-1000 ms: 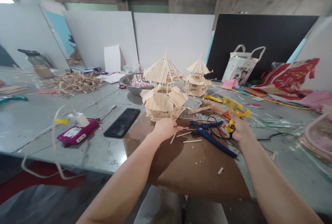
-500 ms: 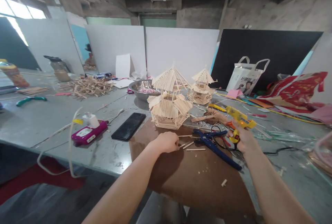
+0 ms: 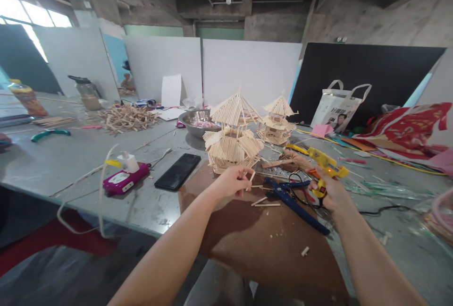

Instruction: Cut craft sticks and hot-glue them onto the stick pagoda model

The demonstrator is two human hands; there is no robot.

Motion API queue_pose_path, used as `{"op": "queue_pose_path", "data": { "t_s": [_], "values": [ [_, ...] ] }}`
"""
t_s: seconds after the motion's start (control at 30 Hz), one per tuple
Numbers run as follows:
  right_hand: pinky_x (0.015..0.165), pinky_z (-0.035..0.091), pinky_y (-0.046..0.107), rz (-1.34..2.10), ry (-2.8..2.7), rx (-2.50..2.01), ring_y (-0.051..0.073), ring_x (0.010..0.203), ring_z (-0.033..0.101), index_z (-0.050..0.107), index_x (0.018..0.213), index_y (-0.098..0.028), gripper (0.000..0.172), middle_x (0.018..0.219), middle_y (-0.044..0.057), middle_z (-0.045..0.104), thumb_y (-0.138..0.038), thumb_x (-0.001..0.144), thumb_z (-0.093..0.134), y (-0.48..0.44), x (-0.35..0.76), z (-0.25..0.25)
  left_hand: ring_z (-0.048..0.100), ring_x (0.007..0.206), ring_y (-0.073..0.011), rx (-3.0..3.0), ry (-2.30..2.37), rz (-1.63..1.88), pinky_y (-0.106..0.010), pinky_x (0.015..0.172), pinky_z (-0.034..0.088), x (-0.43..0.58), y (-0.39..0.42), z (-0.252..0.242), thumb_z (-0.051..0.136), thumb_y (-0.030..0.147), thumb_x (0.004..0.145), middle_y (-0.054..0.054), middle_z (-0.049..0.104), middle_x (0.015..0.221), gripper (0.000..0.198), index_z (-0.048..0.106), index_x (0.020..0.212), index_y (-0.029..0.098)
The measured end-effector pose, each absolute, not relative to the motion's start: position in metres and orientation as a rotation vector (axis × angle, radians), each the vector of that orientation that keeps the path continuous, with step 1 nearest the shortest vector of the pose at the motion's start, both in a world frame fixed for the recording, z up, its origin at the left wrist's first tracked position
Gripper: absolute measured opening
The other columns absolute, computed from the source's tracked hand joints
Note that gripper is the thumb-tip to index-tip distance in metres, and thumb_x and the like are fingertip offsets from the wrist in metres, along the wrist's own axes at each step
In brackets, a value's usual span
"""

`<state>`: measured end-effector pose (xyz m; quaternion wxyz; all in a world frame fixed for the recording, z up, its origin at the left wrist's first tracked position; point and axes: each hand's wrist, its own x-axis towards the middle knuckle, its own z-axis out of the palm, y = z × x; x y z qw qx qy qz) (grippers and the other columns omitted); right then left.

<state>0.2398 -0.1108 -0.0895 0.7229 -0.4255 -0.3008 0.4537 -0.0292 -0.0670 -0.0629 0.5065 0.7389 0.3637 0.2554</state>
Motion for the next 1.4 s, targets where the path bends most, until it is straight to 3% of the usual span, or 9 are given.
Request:
{"op": "queue_pose_path", "data": {
  "t_s": [0.23,0.37,0.47,0.73,1.0,1.23,1.4],
  "values": [
    [0.027,0.035,0.019,1.006,-0.625,-0.953,0.002,0.030,0.036,0.056,0.071,-0.018,0.026,0.067,-0.002,0.061,-0.030,0.052,0.069,-0.110,0.240,-0.089,0.047,0.037,-0.0051,1.335,0.760,0.956,-0.017,0.035,0.033,-0.030,-0.067,-0.056,0.054,0.034,0.063,0.000,0.059,0.066,0.024,0.040,0.075,0.017],
    [0.029,0.038,0.019,1.008,-0.639,-0.945,0.002,0.030,0.037,0.056,0.071,-0.018,0.025,0.064,-0.002,0.061,-0.029,0.053,0.069,-0.112,0.237,-0.087,0.042,0.035,-0.0031,1.255,0.765,1.091,-0.015,0.035,0.030,-0.029,-0.065,-0.061,0.057,0.033,0.061,0.006,0.048,0.049,0.024,0.043,0.069,0.016],
    [0.031,0.039,0.020,1.002,-0.644,-0.932,0.003,0.030,0.038,0.055,0.071,-0.019,0.025,0.063,-0.003,0.061,-0.029,0.052,0.069,-0.112,0.236,-0.087,0.039,0.033,-0.0021,1.234,0.749,1.128,-0.015,0.033,0.027,-0.029,-0.064,-0.064,0.056,0.033,0.061,0.007,0.046,0.047,0.022,0.044,0.068,0.016],
    [0.028,0.036,0.018,0.970,-0.651,-0.935,0.003,0.030,0.039,0.054,0.073,-0.018,0.029,0.064,-0.002,0.061,-0.031,0.052,0.069,-0.108,0.239,-0.092,0.045,0.036,-0.0043,1.291,0.758,1.063,-0.018,0.037,0.035,-0.024,-0.069,-0.066,0.058,0.028,0.061,0.005,0.052,0.054,0.020,0.045,0.067,0.015],
    [0.027,0.034,0.018,0.980,-0.638,-0.979,0.003,0.031,0.040,0.055,0.073,-0.019,0.028,0.063,-0.002,0.061,-0.033,0.053,0.068,-0.108,0.240,-0.092,0.058,0.055,-0.0106,1.242,0.779,1.174,-0.023,0.053,0.045,-0.023,-0.070,-0.063,0.059,0.027,0.061,0.000,0.059,0.062,0.020,0.047,0.070,0.014],
    [0.031,0.037,0.020,0.995,-0.649,-0.953,0.003,0.030,0.039,0.053,0.073,-0.020,0.029,0.063,-0.003,0.061,-0.031,0.052,0.069,-0.106,0.242,-0.094,0.049,0.043,-0.0059,1.582,0.921,0.911,-0.020,0.045,0.039,-0.015,-0.071,-0.071,0.056,0.030,0.062,0.002,0.055,0.057,0.019,0.050,0.067,0.013],
    [0.033,0.038,0.020,1.007,-0.652,-0.934,0.003,0.030,0.039,0.052,0.075,-0.020,0.031,0.063,-0.002,0.062,-0.031,0.052,0.069,-0.106,0.243,-0.095,0.049,0.051,-0.0086,2.142,1.054,0.718,-0.021,0.051,0.037,-0.013,-0.071,-0.080,0.049,0.032,0.067,0.001,0.055,0.056,0.018,0.056,0.067,0.015]
  ]
}}
